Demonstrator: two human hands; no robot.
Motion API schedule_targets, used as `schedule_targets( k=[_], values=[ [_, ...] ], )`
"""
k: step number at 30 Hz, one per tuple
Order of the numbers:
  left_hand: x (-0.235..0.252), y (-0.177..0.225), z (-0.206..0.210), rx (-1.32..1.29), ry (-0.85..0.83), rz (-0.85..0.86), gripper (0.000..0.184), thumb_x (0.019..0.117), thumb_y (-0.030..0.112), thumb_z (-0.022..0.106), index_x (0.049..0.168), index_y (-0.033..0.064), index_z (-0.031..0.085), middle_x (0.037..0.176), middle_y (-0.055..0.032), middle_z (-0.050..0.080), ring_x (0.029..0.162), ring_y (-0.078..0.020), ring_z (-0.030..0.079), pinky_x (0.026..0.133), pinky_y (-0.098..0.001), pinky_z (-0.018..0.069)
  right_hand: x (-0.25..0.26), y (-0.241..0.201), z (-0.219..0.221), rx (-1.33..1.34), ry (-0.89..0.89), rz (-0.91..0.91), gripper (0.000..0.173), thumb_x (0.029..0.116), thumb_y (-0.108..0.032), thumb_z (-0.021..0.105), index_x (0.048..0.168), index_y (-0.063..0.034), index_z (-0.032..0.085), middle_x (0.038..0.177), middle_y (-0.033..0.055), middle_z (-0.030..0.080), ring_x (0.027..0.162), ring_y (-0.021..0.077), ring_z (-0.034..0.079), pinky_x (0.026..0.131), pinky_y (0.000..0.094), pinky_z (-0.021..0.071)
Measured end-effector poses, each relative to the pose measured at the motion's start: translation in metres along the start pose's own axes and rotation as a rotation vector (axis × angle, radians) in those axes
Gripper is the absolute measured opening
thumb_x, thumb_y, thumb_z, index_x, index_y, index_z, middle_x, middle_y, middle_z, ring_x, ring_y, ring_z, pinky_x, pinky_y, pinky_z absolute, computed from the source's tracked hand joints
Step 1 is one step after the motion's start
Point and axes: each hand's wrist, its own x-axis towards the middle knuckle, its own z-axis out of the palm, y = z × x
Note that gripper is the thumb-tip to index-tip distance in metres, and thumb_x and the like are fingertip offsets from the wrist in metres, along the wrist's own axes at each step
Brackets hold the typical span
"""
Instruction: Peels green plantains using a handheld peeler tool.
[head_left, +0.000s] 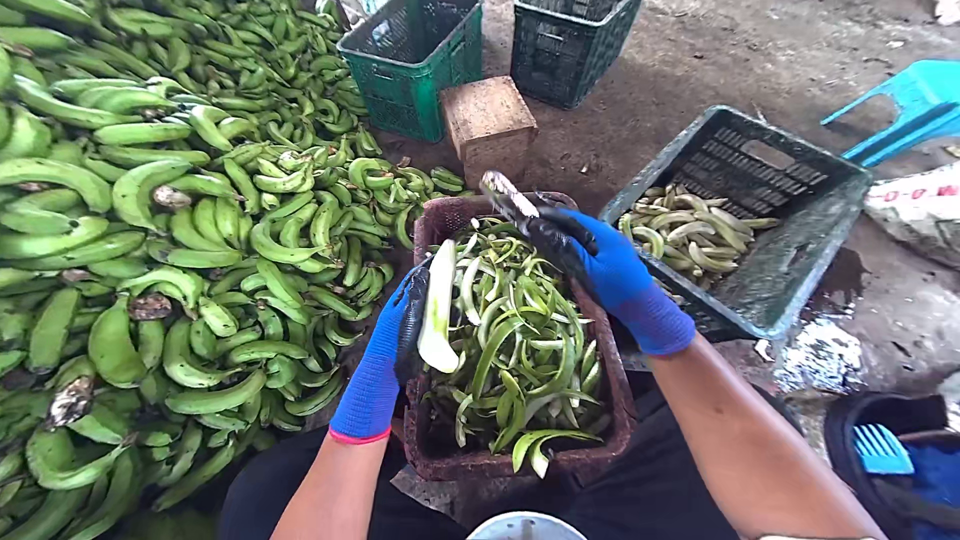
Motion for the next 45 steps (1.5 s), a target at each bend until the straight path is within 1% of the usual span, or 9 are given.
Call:
schedule_targets(
  k=[3, 8, 11, 16, 22, 26, 33, 39, 45],
  values=[
    [0.005, -0.016, 0.024, 0.359, -0.179, -0.202, 0.041, 0.1109, 0.014, 0.034, 0.147, -0.0017, 0.045, 0.138, -0.0195, 0.057, 0.117, -0.0162, 0.058, 0.103, -0.032, 0.0454, -0.004, 0.006, -0.036, 0.182, 0.179, 0.013, 0.039, 0.1074, -0.027, 0.046, 0.138, -0.0067, 0.06, 0.128, 0.004, 0.067, 0.111, 0.0031, 0.064, 0.1, 0.0274, 0.0525],
    [0.041, -0.01, 0.139, 0.066, -0.388, -0.204, 0.047, 0.1088, 0.037, 0.043, 0.15, 0.0134, 0.044, 0.122, -0.0123, 0.063, 0.095, -0.0186, 0.064, 0.08, -0.0373, 0.0555, -0.018, 0.021, -0.079, 0.456, 0.463, 0.024, 0.029, 0.1106, -0.02, 0.04, 0.127, -0.0074, 0.06, 0.085, -0.0112, 0.063, 0.064, -0.0062, 0.055, 0.058, 0.0126, 0.0489],
    [0.041, 0.058, 0.196, -0.027, -0.562, -0.004, 0.051, 0.1094, 0.034, 0.04, 0.157, 0.0212, 0.027, 0.125, -0.0083, 0.059, 0.095, -0.0167, 0.066, 0.076, -0.0342, 0.0579, -0.027, 0.031, -0.102, 0.48, 0.622, -0.01, 0.026, 0.1107, -0.026, 0.042, 0.121, -0.0117, 0.061, 0.08, -0.0105, 0.061, 0.063, -0.0012, 0.057, 0.058, 0.0179, 0.0513],
    [-0.078, 0.022, 0.166, 1.481, -0.974, -0.227, 0.084, 0.0997, 0.047, 0.058, 0.164, 0.0148, 0.015, 0.145, -0.0321, 0.048, 0.125, -0.0536, 0.052, 0.098, -0.0696, 0.043, -0.034, 0.038, -0.123, 0.51, 0.692, -0.001, 0.028, 0.1107, -0.028, 0.041, 0.125, -0.0112, 0.058, 0.08, -0.0084, 0.062, 0.062, 0.0017, 0.058, 0.056, 0.0197, 0.0523],
    [-0.11, -0.09, 0.112, 1.46, -1.12, -0.314, 0.059, 0.0982, 0.012, 0.058, 0.155, 0.019, 0.043, 0.144, -0.031, 0.047, 0.118, -0.0518, 0.056, 0.092, -0.0667, 0.0485, -0.069, 0.029, -0.109, 0.483, 0.462, 0.001, 0.039, 0.1117, -0.029, 0.034, 0.147, -0.0201, 0.048, 0.108, -0.0048, 0.067, 0.081, 0.0037, 0.064, 0.07, 0.0226, 0.0561],
    [-0.065, -0.062, 0.094, 1.331, -0.989, -0.171, 0.043, 0.1033, 0.012, 0.049, 0.146, 0.014, 0.054, 0.134, -0.0268, 0.058, 0.12, -0.0468, 0.059, 0.095, -0.0667, 0.0472, -0.053, 0.029, -0.094, 0.411, 0.428, 0.019, 0.035, 0.1099, -0.037, 0.037, 0.136, -0.0223, 0.055, 0.095, -0.0103, 0.064, 0.071, -0.0008, 0.059, 0.061, 0.0181, 0.0515],
    [-0.042, 0.045, 0.063, 1.253, -0.662, -0.133, 0.071, 0.1019, 0.035, 0.059, 0.162, 0.0232, 0.025, 0.154, -0.0292, 0.037, 0.12, -0.0496, 0.057, 0.094, -0.0661, 0.0473, -0.01, 0.011, -0.051, 0.437, 0.3, 0.019, 0.026, 0.1076, -0.043, 0.048, 0.107, -0.019, 0.06, 0.073, -0.0111, 0.057, 0.057, -0.002, 0.055, 0.053, 0.0166, 0.0497],
    [0.022, 0.043, -0.074, 1.318, -0.191, -0.2, 0.063, 0.1019, 0.03, 0.058, 0.159, 0.0141, 0.035, 0.156, -0.0246, 0.039, 0.134, -0.0491, 0.047, 0.104, -0.066, 0.0413, 0.003, 0.0, -0.021, 0.703, 0.15, 0.16, 0.044, 0.0938, -0.023, 0.06, 0.135, -0.0091, 0.049, 0.09, -0.0089, 0.067, 0.07, 0.0034, 0.066, 0.062, 0.02, 0.0586],
    [0.119, -0.001, -0.191, 1.445, 0.19, -0.342, 0.064, 0.0929, 0.009, 0.066, 0.153, 0.0087, 0.044, 0.16, -0.0276, 0.03, 0.148, -0.0549, 0.019, 0.109, -0.0755, 0.0273, 0.016, 0.013, 0.002, 0.792, -0.071, 0.132, 0.062, 0.0956, -0.052, 0.064, 0.138, -0.0114, 0.046, 0.102, 0.0001, 0.07, 0.081, 0.0143, 0.07, 0.069, 0.0318, 0.0607]
  ],
)
